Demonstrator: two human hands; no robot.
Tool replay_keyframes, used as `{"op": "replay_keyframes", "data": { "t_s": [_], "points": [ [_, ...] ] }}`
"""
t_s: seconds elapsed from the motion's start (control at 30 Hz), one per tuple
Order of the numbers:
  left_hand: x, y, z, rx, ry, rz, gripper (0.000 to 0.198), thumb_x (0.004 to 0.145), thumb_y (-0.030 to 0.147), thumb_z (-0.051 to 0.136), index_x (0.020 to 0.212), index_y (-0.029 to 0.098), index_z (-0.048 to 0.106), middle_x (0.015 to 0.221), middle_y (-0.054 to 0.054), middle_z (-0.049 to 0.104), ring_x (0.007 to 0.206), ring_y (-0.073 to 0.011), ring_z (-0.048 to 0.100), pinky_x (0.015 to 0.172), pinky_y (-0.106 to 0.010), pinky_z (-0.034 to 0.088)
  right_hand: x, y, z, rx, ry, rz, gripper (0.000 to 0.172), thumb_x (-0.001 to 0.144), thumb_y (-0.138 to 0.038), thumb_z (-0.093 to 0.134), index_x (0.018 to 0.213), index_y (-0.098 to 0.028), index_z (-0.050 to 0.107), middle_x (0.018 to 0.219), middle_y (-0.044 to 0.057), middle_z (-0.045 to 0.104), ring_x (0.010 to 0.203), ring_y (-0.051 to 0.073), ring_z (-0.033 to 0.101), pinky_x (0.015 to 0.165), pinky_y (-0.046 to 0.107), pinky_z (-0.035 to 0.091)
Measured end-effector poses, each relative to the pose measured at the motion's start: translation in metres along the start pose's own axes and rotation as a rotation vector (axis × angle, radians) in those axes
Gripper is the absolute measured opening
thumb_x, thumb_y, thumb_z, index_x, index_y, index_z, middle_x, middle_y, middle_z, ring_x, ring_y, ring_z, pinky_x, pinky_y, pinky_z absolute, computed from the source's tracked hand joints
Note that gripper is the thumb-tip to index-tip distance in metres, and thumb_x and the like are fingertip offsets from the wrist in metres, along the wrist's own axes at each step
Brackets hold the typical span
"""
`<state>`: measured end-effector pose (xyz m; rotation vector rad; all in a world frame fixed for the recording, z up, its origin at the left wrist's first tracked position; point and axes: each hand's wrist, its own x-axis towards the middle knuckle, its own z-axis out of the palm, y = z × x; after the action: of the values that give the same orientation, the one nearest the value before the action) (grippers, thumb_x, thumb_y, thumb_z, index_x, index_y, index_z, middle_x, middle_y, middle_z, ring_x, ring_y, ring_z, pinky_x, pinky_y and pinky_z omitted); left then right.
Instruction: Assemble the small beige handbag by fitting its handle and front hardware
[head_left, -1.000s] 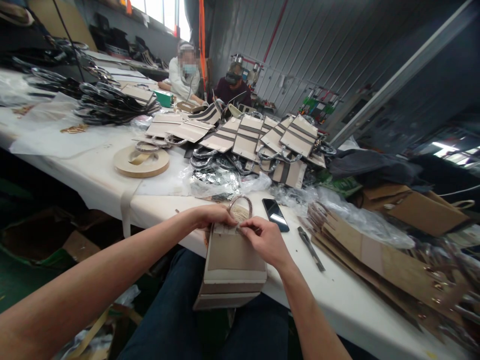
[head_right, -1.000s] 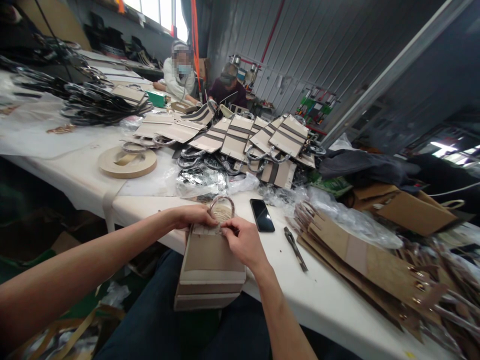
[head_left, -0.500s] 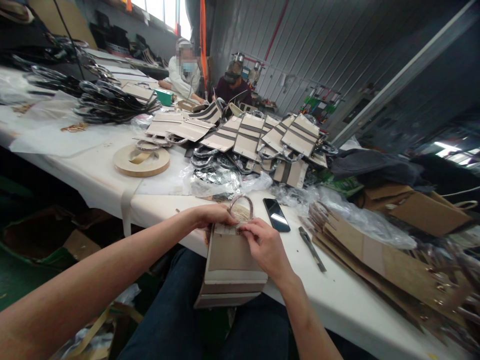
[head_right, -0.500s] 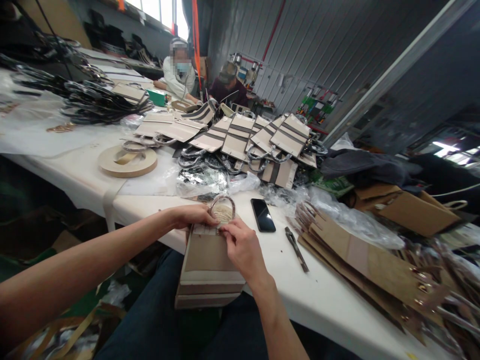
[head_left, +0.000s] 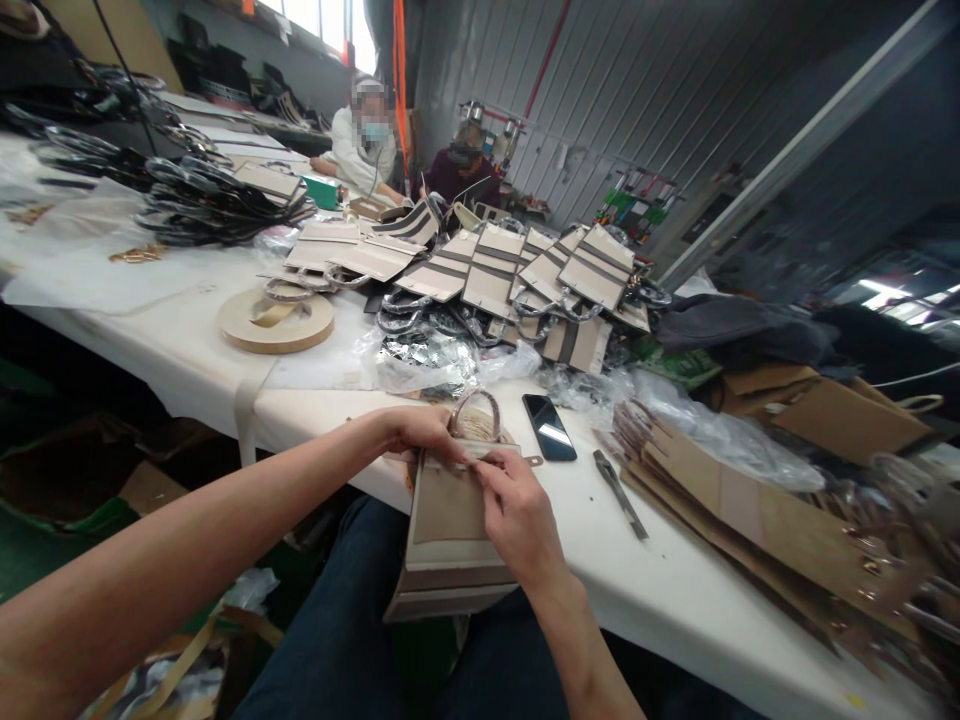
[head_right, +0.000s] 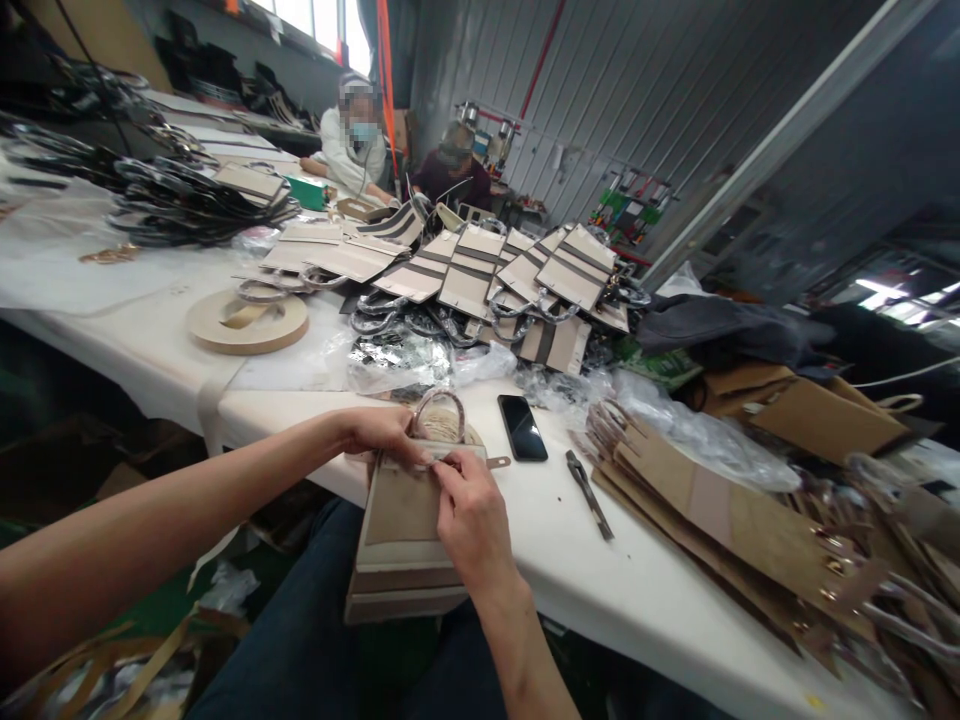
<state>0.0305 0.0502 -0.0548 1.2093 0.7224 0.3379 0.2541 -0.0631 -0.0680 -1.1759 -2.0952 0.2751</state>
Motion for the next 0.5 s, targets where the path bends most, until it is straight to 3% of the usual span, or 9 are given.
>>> {"op": "replay_keyframes", "data": {
  "t_s": [0.27, 0.5],
  "points": [
    [0.005, 0.000, 0.001, 0.104, 0.070, -0.046, 0.032, 0.060, 0.027, 0.101, 0.085, 0.013, 0.086, 0.083, -0.006, 0.083, 0.072, -0.0187, 0.075, 0.064, -0.022, 0.060, -0.005, -0.003, 0.003, -0.134, -0.001, -0.023, 0.047, 0.104, -0.004, 0.051, 0.136, -0.025, 0.079, 0.129, 0.015, 0.072, 0.121, 0.033, 0.067, 0.105, 0.051, 0.057],
    [0.004, 0.005, 0.007, 0.067, 0.125, -0.088, 0.037, 0.051, 0.025, 0.101, 0.081, 0.013, 0.083, 0.086, -0.007, 0.084, 0.076, -0.0215, 0.076, 0.067, -0.027, 0.062, -0.011, -0.001, -0.004, -0.177, 0.016, -0.071, 0.048, 0.102, -0.003, 0.053, 0.140, -0.023, 0.076, 0.134, 0.012, 0.075, 0.126, 0.032, 0.067, 0.109, 0.051, 0.053]
  ]
}}
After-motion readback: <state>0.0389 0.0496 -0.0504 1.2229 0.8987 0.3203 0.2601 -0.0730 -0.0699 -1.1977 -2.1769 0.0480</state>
